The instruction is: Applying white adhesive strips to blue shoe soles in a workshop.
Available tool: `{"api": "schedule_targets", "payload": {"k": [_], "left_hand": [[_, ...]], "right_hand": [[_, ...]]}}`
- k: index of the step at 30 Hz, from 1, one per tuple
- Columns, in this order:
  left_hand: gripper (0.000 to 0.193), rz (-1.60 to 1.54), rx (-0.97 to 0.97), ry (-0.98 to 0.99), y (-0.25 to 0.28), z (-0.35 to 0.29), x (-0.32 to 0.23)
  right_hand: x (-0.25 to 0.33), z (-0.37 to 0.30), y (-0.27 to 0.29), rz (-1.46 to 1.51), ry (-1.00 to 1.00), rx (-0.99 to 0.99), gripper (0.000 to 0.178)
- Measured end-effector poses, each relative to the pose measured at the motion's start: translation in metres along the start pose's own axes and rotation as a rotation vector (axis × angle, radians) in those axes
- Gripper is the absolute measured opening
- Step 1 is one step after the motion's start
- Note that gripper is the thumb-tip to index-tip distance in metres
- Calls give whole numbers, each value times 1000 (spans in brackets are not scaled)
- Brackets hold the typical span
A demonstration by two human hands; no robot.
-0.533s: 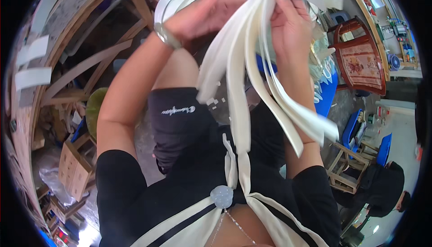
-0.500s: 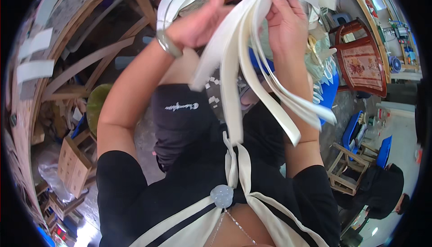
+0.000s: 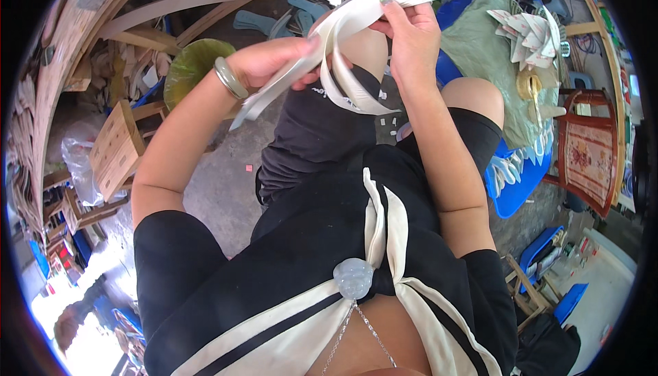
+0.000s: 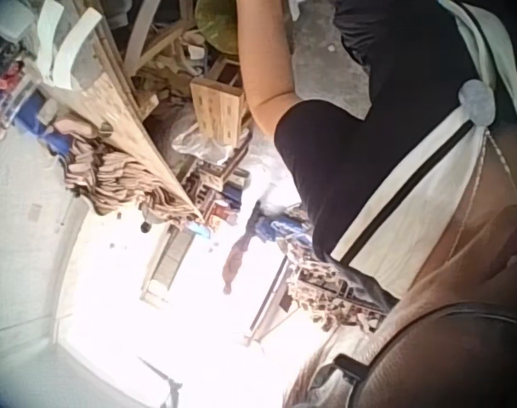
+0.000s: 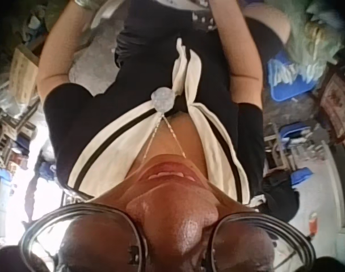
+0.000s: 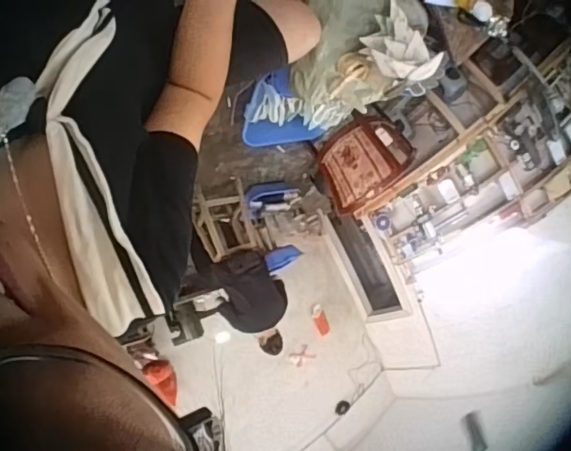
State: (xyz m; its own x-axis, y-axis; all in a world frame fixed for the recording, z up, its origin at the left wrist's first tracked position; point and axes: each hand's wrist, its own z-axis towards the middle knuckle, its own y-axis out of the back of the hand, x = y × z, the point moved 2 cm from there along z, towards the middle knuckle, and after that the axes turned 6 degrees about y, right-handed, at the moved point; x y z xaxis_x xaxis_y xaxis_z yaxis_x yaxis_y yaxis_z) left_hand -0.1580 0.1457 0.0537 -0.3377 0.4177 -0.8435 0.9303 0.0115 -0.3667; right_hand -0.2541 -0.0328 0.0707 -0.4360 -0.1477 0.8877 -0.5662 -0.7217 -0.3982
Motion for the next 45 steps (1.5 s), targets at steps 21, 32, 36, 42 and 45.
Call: {"api": "schedule_targets", "payload": {"k": [21,32,36,42,45], "left_hand": [[37,333,-446,234,50,-28,41],[35,934,-1097,-507,-9,-19,39],[25,1050,-1126,-555,-13,-12,31],[15,1063,-1097,-515,-14,-7,21],[14,1041,-1055,-473,-12,-8,13]], "right_hand": [[-34,-48,101,175,-580,-129,27],[-38,-63,84,-400,-626,268,16],[-7,-40,31,-732,126,446,20],[-17,-22,7,-973,623,776,28],[-16,-16,8,-931,529,815,24]]}}
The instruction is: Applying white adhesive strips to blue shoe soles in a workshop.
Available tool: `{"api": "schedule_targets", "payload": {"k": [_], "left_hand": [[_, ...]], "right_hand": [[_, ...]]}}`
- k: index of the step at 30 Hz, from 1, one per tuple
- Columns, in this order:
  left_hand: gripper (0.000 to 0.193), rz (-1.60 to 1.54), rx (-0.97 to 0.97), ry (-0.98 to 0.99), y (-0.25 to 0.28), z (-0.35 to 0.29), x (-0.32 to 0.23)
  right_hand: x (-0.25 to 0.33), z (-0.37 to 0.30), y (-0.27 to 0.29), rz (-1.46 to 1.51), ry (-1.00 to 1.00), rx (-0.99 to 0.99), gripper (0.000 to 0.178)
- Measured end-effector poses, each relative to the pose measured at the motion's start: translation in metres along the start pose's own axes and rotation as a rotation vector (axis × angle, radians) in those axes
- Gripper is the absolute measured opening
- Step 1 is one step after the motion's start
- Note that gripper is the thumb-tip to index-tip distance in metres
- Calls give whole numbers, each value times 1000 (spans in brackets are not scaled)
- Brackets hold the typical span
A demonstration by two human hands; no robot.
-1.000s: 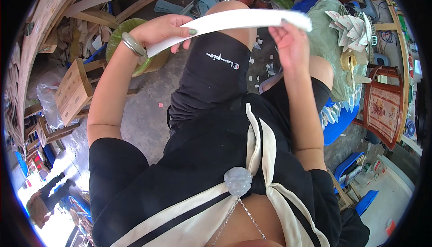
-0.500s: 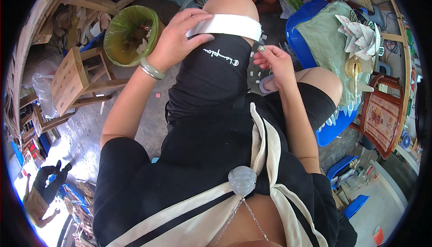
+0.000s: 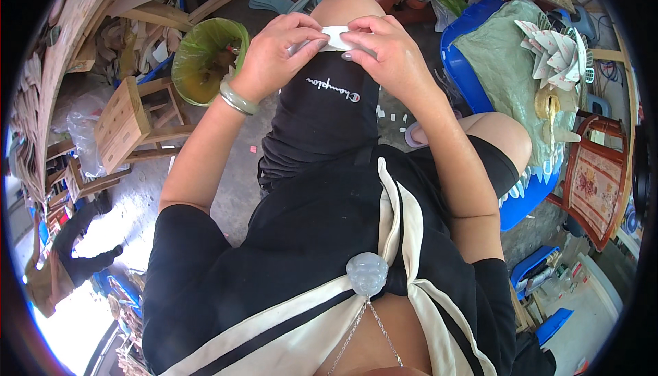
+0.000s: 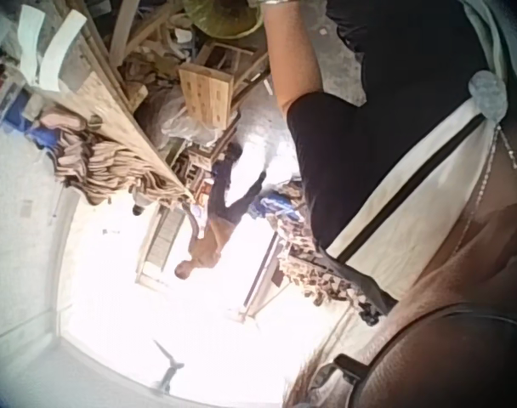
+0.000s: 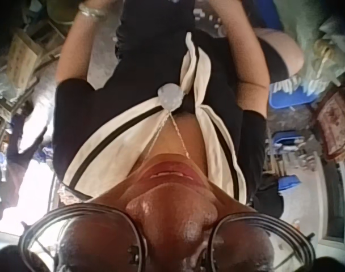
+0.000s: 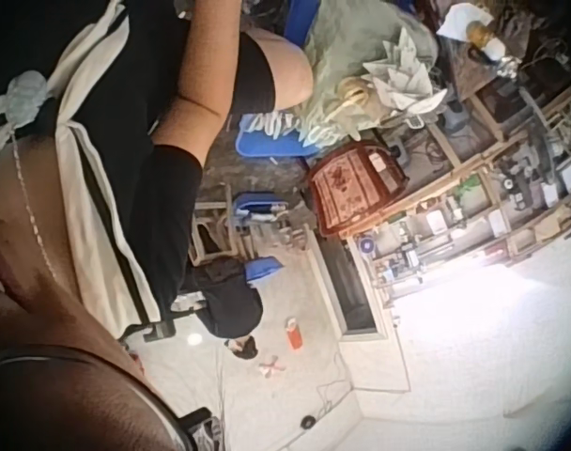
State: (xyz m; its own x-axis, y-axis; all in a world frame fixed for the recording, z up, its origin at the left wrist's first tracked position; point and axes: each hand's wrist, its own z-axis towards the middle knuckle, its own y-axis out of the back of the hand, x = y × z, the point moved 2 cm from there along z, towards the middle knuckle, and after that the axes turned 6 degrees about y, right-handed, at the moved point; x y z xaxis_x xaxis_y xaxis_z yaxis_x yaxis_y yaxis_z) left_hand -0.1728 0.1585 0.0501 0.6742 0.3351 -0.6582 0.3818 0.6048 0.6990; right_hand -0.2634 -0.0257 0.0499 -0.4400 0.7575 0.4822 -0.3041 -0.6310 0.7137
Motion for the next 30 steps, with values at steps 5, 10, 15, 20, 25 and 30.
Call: {"api": "schedule_targets", "payload": {"k": [5,10,15,20,25,30], "left_hand": [[14,0,87,40,4,3,4],[17,-223,246,155,2,4,5],[17,-94,159,44,3,8,8],[21,184,12,-190,7,16,-7],[19,303,-10,-91,6,21,-17],[24,176,-42,16,34,35,-10]], "right_hand": [[-2,3,3,-2,3,109,18],[-12,4,11,58,-3,176,18],[-16,11,10,64,52,218,16],[-10,20,11,-238,65,140,13],[-17,32,12,-149,171,-48,20],[-21,33,50,-165,154,-223,18]]}}
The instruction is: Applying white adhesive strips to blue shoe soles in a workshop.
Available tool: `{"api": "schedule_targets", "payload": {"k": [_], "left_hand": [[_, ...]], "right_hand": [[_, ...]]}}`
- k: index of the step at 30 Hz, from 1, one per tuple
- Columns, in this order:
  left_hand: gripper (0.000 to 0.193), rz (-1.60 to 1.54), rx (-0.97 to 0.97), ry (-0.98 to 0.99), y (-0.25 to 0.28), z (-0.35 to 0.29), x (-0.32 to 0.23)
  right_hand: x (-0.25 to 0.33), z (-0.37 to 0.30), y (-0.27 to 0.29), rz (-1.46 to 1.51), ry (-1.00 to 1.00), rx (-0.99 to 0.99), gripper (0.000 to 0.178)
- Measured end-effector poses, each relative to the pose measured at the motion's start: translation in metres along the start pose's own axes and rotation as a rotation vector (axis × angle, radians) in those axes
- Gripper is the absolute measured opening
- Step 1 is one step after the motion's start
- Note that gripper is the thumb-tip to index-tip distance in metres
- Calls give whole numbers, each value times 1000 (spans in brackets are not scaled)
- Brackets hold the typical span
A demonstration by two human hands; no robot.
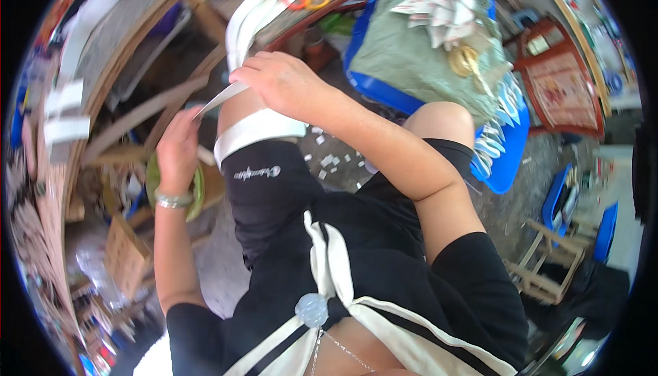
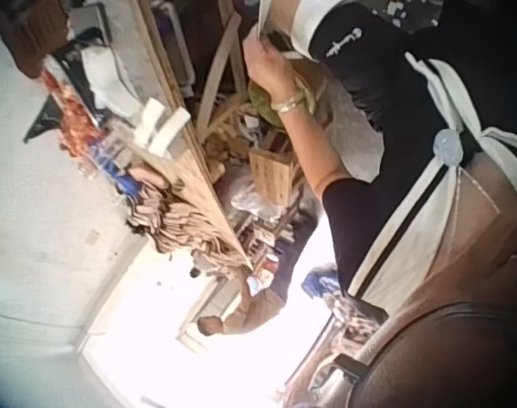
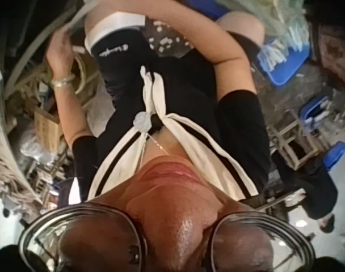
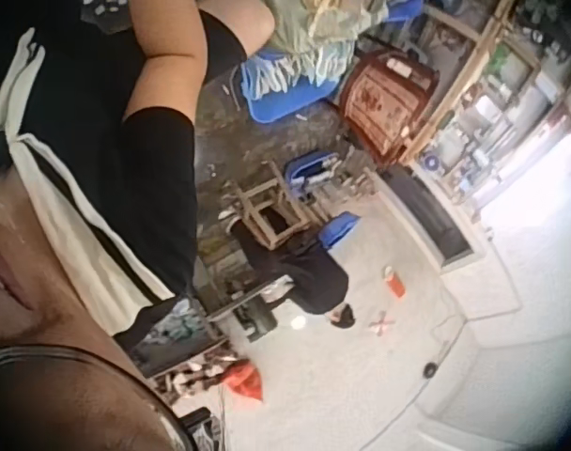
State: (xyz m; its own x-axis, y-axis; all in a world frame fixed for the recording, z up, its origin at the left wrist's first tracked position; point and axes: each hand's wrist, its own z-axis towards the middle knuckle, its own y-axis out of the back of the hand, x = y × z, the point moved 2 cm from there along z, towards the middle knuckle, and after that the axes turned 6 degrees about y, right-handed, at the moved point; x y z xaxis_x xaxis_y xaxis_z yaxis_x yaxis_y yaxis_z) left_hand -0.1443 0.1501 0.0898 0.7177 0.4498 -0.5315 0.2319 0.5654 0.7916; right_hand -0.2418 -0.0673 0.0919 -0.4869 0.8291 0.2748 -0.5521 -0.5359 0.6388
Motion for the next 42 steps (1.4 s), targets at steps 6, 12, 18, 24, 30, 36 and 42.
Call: {"api": "schedule_targets", "payload": {"k": [6,12,18,24,30,36,42], "left_hand": [[22,-318,177,235,24,27,-16],[22,-609,503,319,-13,35,-57],[23,-632,743,374,-62,40,-98],[23,-654,829,509,-91,39,-115],[25,-635,823,518,-114,26,-121],[36,-600,855,516,-134,11,-127],[38,-409,1024,377,-146,9,-131]], "right_hand": [[-47,-35,106,81,-430,-113,15],[-69,-98,194,583,-860,-441,18],[-102,-165,210,735,-794,-1106,16],[-127,-214,211,666,-899,-1266,13],[-125,-233,214,614,-941,-1321,16],[-122,-248,218,648,-918,-1374,16],[-128,-250,229,663,-822,-1502,18]]}}
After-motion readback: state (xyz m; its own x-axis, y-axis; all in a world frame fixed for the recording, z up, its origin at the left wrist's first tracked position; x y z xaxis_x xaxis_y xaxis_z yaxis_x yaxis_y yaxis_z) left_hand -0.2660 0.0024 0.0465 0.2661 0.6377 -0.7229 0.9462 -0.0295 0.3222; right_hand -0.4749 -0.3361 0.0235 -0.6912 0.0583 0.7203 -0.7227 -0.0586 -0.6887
